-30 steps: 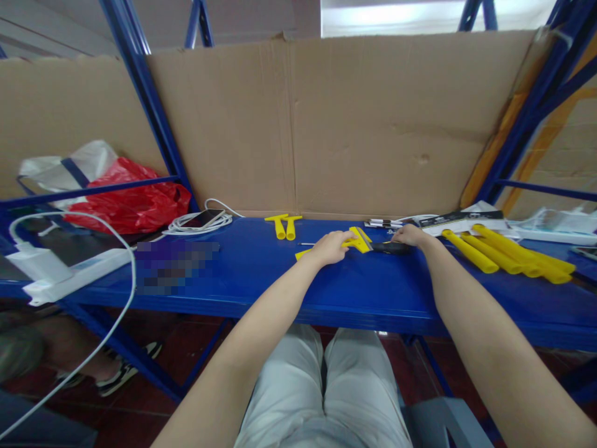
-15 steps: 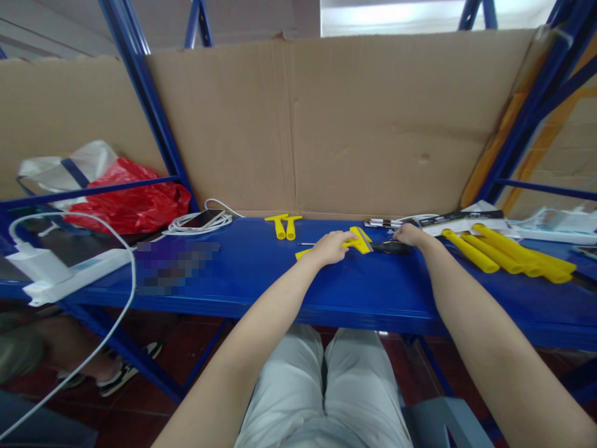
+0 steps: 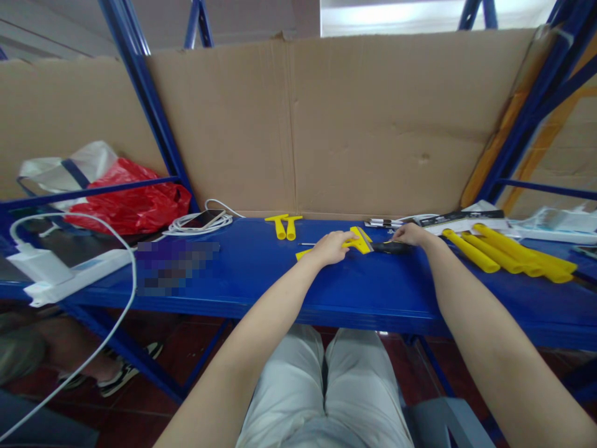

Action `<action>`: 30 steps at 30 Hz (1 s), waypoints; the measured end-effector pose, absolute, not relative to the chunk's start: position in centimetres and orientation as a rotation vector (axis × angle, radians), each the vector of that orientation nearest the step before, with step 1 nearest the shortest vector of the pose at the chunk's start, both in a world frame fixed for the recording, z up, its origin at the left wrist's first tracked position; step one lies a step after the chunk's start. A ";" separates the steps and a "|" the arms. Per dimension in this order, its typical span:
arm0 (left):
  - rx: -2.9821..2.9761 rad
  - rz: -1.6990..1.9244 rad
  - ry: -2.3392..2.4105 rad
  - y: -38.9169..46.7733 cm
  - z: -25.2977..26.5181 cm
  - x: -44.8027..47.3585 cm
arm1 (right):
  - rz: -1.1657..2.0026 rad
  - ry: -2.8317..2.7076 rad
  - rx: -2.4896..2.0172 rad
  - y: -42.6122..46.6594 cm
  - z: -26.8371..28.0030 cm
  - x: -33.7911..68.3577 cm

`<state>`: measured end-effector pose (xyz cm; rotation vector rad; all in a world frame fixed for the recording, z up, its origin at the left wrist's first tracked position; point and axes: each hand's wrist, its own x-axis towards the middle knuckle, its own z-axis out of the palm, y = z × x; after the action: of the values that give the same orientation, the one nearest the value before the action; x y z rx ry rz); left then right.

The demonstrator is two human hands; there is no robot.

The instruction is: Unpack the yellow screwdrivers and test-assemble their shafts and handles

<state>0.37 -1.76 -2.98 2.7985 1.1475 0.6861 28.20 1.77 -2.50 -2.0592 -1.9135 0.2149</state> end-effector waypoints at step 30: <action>2.813 0.697 1.128 -1.9 -2.9 0.3 | -0.108 -1.893 -2.292 1.7 -3.0 27.7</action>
<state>0.33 -1.93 -2.92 2.8134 1.1280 0.6969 27.65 1.72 -2.99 -2.2918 -1.8933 -0.1080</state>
